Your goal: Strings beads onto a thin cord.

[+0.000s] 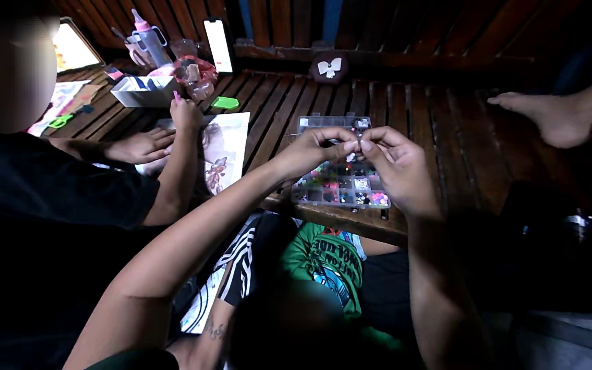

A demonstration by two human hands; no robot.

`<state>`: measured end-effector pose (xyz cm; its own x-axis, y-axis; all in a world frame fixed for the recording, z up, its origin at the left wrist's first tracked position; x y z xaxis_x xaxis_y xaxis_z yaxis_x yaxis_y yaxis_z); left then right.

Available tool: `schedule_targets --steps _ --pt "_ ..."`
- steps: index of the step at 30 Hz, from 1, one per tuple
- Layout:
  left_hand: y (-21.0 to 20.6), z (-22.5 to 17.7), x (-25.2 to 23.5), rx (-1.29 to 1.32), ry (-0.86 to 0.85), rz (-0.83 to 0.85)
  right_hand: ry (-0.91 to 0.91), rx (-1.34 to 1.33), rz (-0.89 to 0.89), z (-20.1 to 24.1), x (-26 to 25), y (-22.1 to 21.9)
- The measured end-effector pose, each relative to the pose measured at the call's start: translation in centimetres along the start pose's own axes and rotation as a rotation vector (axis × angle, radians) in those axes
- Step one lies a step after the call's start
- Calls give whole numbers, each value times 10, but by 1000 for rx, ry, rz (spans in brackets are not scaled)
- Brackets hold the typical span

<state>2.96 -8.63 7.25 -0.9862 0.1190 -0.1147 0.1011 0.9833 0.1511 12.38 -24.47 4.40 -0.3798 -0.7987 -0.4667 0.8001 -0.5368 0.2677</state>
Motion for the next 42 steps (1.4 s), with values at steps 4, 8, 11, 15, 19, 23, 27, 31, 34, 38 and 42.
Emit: schedule_targets --steps 4,8,11,15,19,23,27,31,34,38,42 --pt "-2 -1 1 -17 -23 -55 13 5 48 3 2 2" --pt "-5 -4 2 -74 -55 -119 15 27 -7 -1 3 5" --pt "-6 -7 4 -89 -38 -132 53 6 -65 -4 2 8" --pt "-10 -8 6 -56 -17 -148 99 -30 -112 -3 2 5" --pt "-12 -8 6 -66 -14 -167 105 19 -101 0 3 3" --pt "-11 -7 5 -79 -18 -175 105 7 -96 0 4 4" --pt "-12 -8 5 -86 -5 -188 86 -16 -134 -5 4 6" --pt "-13 -8 6 -78 -6 -191 110 42 -139 -3 4 5" --pt "-15 -8 6 -75 -7 -209 98 96 -95 2 5 4" --pt "-16 -7 6 -88 -22 -243 83 65 -82 2 5 3" --pt "-18 -8 6 -154 1 -265 41 52 -119 3 7 -1"
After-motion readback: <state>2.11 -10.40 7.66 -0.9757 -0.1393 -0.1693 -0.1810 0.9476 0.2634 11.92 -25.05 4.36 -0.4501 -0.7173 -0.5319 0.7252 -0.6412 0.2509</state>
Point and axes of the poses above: each hand's wrist, its own x-axis away from the middle knuckle, its own y-axis out of the back of the hand, z = x × y, the point moved 1 cm from there along -x, towards the middle knuckle, and after that the axes turned 13 degrees about z, right-handed, at the moved point
